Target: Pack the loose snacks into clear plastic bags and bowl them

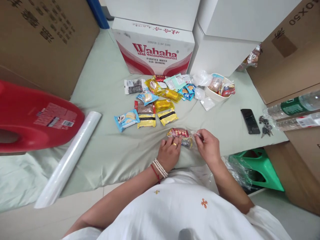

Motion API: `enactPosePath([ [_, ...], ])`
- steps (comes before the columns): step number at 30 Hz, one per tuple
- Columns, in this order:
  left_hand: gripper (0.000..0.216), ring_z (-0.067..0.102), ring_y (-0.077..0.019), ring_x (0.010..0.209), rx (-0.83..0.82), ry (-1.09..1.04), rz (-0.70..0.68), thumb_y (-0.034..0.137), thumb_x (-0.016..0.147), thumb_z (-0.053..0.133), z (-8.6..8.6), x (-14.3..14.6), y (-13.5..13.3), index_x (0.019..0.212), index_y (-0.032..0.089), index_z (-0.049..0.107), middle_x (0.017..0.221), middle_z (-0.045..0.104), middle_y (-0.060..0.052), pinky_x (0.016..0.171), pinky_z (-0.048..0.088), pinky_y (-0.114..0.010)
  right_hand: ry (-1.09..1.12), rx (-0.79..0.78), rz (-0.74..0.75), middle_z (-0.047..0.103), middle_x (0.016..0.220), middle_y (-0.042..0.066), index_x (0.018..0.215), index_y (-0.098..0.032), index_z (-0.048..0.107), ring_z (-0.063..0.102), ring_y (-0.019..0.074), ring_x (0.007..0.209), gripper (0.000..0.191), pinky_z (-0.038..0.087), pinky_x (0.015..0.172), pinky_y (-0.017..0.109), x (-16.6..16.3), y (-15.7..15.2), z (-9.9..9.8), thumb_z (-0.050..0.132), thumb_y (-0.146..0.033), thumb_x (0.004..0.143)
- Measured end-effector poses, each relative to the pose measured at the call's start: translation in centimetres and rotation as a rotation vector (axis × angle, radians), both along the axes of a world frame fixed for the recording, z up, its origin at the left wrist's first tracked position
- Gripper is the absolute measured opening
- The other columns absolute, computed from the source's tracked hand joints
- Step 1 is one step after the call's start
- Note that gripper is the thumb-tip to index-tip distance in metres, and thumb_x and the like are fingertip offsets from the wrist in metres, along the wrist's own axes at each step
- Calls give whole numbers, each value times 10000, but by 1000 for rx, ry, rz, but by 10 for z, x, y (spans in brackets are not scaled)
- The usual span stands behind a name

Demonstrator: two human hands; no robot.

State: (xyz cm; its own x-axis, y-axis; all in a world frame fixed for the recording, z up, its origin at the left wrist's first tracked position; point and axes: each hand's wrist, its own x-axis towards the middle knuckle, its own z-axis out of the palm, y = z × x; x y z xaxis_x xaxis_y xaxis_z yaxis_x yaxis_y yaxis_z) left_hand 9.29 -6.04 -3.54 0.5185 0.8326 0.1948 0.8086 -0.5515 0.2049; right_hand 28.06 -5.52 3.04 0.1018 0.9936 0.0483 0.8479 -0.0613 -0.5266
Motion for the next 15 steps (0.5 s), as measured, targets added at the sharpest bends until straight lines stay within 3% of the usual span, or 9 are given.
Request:
enactPosePath([
  [5,410,612,-307,1294,18,-98,-56,125,985,456,-3,-2,2,1345,125,654,1278,714,-184,1033,433,-466,-56,-55,174,694,975,88,1043,-200,697,624,211,883,253,470,794,294,-52,26,-9,447,-239,1028],
  [8,424,593,-337,1324,-53,-242,-105,131,908,522,-5,-13,3,1303,75,665,1341,675,-227,1102,438,-505,-58,-26,248,673,1069,119,1167,-168,696,617,222,963,336,492,877,317,-61,27,-21,388,-178,1033],
  [12,620,583,-306,1348,-264,-613,-210,93,710,545,-6,-39,1,1317,146,654,1417,645,-174,1149,466,-504,-195,33,358,593,1338,190,1394,-121,596,544,299,1170,417,473,1001,429,-55,11,-27,428,-255,1037],
  [15,567,673,-256,1222,-478,-883,-160,42,652,497,-4,-53,0,1141,225,719,1296,730,-91,1074,530,-463,-324,26,418,525,1483,202,1505,-119,511,498,340,1262,529,430,1032,471,-51,0,-27,477,-365,1038],
])
